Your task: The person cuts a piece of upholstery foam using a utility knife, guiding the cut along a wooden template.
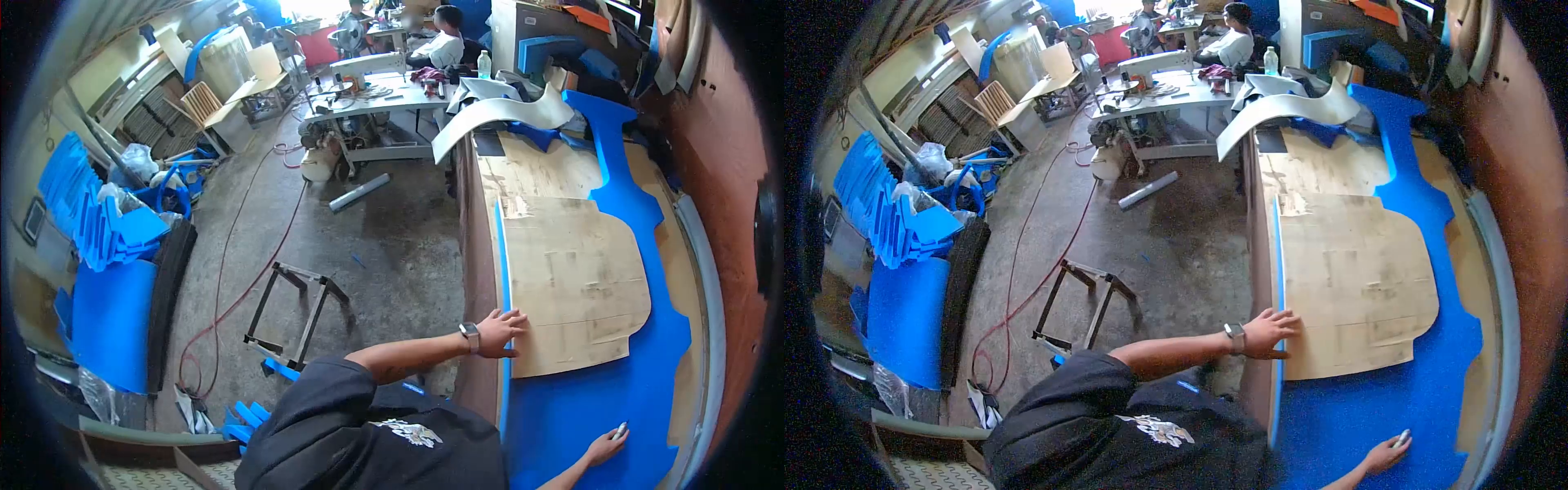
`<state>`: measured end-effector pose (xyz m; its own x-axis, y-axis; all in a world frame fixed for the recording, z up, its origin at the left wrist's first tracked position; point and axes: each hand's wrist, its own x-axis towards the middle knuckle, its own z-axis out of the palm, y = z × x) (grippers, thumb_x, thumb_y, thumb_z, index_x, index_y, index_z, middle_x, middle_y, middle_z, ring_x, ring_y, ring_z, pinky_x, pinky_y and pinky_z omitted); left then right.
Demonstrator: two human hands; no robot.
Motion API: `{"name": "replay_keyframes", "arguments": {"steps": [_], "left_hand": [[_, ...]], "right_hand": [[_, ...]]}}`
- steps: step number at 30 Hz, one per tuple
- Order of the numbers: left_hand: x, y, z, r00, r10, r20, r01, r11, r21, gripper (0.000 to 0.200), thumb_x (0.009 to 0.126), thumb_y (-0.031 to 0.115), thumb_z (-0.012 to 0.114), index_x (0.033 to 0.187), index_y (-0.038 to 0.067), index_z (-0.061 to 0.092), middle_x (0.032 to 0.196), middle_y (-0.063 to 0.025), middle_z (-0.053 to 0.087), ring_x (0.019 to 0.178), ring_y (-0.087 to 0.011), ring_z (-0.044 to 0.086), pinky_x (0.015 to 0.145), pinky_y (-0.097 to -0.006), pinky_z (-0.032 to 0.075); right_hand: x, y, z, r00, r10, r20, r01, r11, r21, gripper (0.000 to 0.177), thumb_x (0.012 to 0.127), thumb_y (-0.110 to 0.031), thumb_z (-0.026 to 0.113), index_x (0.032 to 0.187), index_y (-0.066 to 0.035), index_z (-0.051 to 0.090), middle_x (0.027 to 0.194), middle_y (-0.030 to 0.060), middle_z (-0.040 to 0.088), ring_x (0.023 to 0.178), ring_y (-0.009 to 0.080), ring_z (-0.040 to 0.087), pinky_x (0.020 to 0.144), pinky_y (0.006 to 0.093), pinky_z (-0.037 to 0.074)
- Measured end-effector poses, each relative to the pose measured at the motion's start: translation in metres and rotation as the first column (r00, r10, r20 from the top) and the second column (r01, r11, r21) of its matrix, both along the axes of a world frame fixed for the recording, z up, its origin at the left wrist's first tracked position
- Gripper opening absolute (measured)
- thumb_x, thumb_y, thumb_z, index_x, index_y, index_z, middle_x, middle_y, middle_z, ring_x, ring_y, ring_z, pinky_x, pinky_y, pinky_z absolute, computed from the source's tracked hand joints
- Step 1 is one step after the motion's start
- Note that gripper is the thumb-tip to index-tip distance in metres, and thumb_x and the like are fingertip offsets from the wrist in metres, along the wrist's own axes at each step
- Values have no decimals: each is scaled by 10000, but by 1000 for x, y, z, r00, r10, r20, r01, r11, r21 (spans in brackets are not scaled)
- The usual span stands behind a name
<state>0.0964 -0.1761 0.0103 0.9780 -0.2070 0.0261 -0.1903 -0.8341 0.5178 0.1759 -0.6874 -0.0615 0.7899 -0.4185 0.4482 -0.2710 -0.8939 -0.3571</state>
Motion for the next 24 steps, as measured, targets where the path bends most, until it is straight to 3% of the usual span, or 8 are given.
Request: {"name": "replay_keyframes", "arguments": {"steps": [1, 4, 5, 9, 11, 13, 18, 24], "left_hand": [[-4, 9, 26, 997, -54, -61, 44, 987, -154, 451, 834, 392, 637, 1164, 88, 590, 1271, -131, 524, 1189, -291, 482, 965, -510, 363], [-36, 34, 120, 997, -63, -39, 16, 689, -725, 320, 819, 247, 684, 1083, 76, 620, 1140, -98, 610, 1048, -240, 586, 854, -356, 466], [-51, 44, 151, 942, 32, 335, 204, 739, -643, 205, 818, 102, 658, 1015, 52, 626, 1008, -97, 643, 879, -222, 629, 727, -263, 488], [-130, 112, 278, 516, 32, 856, 474, 822, -316, 118, 825, 60, 584, 940, 57, 605, 856, -74, 633, 747, -208, 590, 670, -332, 450], [-199, 157, 337, 275, -82, 958, 372, 928, -27, 171, 822, 120, 571, 980, 55, 579, 881, -93, 633, 747, -223, 589, 645, -345, 443], [-234, 188, 358, 256, -242, 936, 248, 952, 178, 202, 861, 193, 581, 1048, 118, 583, 961, -98, 648, 801, -286, 617, 624, -404, 450], [-273, 245, 371, 522, -298, 800, 371, 923, 102, 136, 850, 148, 568, 969, 88, 595, 876, -79, 627, 739, -247, 596, 606, -368, 449], [-240, 298, 371, 798, -172, 578, 553, 590, -588, 79, 838, 94, 552, 875, 53, 609, 775, -56, 602, 664, -200, 571, 584, -324, 448]], "right_hand": [[-1, 2, 1, 1000, -2, 9, 2, 1000, 9, 393, 925, -220, 531, 1268, -31, 501, 1171, 211, 576, 1015, 387, 569, 853, 439, 462], [22, -40, -40, 993, 31, 111, -36, 998, 44, 386, 924, -273, 535, 1211, -14, 544, 1103, 222, 607, 959, 399, 590, 817, 449, 472], [25, -52, -56, 986, 47, 158, -56, 997, 54, 393, 922, -296, 538, 1189, -10, 560, 1080, 225, 617, 939, 403, 596, 805, 452, 476], [1, -15, -31, 965, -249, 77, 225, 946, 234, 539, 874, -444, 582, 1084, 53, 584, 996, 241, 636, 879, 385, 624, 731, 444, 493], [-9, 3, -40, 906, -381, 182, 296, 880, 371, 532, 861, -436, 605, 1040, 65, 587, 964, 229, 642, 835, 358, 633, 703, 432, 499], [-17, 40, -42, 872, -441, 215, 262, 789, 555, 510, 848, -418, 628, 996, 68, 588, 928, 213, 646, 795, 327, 635, 679, 418, 505], [-35, 96, -34, 917, -327, 229, 28, 624, 781, 423, 838, -341, 652, 955, 60, 588, 868, 174, 647, 736, 272, 621, 649, 387, 508], [-15, 119, -72, 966, -245, 80, 83, 592, 802, 418, 870, -329, 606, 999, 68, 578, 910, 194, 646, 756, 294, 629, 661, 395, 505]]}}
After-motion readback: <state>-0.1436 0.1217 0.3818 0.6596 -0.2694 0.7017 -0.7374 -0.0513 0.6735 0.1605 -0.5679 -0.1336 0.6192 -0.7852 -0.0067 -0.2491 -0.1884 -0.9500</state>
